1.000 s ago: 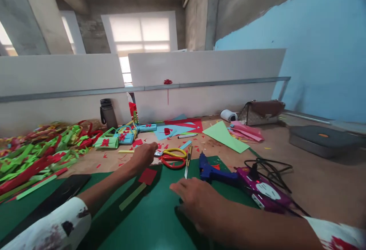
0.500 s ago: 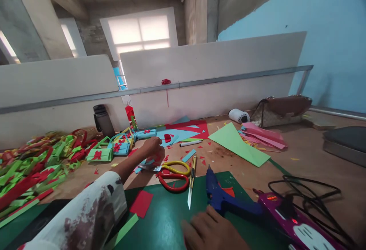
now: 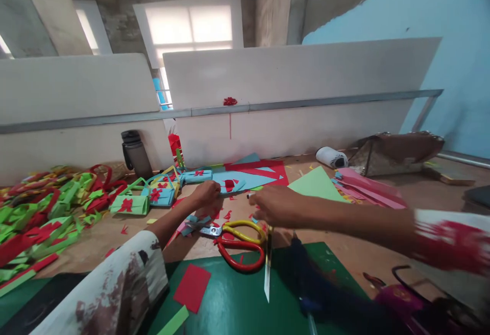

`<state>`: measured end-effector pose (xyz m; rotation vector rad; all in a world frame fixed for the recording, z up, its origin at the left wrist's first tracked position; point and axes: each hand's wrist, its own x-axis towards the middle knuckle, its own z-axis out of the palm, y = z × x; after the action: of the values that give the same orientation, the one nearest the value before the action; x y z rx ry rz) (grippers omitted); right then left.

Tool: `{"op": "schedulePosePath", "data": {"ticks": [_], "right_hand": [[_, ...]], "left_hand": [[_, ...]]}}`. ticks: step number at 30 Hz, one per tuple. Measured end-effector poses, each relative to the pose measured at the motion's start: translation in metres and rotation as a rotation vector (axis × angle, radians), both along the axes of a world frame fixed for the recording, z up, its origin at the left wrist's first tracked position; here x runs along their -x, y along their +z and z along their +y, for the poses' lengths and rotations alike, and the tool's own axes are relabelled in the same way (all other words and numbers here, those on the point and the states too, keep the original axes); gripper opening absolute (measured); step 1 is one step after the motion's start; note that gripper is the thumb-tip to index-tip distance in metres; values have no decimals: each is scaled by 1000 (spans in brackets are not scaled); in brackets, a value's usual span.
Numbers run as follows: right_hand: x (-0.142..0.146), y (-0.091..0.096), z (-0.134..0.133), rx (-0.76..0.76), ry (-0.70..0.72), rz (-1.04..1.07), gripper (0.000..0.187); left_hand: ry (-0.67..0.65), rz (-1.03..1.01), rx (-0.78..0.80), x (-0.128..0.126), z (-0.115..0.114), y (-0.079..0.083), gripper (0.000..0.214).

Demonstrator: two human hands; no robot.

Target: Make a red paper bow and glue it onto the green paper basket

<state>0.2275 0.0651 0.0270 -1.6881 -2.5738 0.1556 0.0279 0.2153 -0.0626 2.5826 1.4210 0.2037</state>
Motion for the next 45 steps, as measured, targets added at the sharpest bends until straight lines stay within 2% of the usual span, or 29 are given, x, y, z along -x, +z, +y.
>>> {"op": "schedulePosePath", "data": {"ticks": [2, 4, 7, 11, 15, 19, 22, 28, 32, 36, 39, 45], "right_hand": [[11, -1, 36, 22, -3, -17, 12], [20, -8, 65, 24, -7, -22, 27], [30, -22, 95, 3, 7, 4, 31], [40, -33, 114, 9, 8, 48, 31], [43, -31, 119, 32, 12, 104, 31], [37, -18, 126, 5, -36, 188, 32], [29, 1, 141, -71, -132, 295, 32], [17, 40, 168, -259, -285, 562, 34], [17, 54, 174, -357, -294, 729, 33], [17, 64, 172, -417, -244, 847, 33], [19, 74, 161, -462, -179, 903, 31], [28, 99, 122, -586, -30, 978, 11]], "left_hand": [[-15, -51, 32, 0, 0, 2, 33], [-30, -102, 68, 1, -1, 2, 33], [-40, -175, 120, 4, -3, -1, 33], [-32, -266, 152, 9, -5, 0, 32], [-13, -333, 110, 7, -2, 11, 32], [18, -414, -1, -4, 1, 27, 32], [86, -513, -119, -10, 2, 36, 31], [250, -689, -268, -8, 1, 39, 33], [279, -772, -296, -9, -1, 40, 34], [298, -861, -291, -8, 1, 54, 34], [284, -911, -231, -3, 2, 70, 32], [249, -1001, -153, 6, -8, 102, 30]]}}
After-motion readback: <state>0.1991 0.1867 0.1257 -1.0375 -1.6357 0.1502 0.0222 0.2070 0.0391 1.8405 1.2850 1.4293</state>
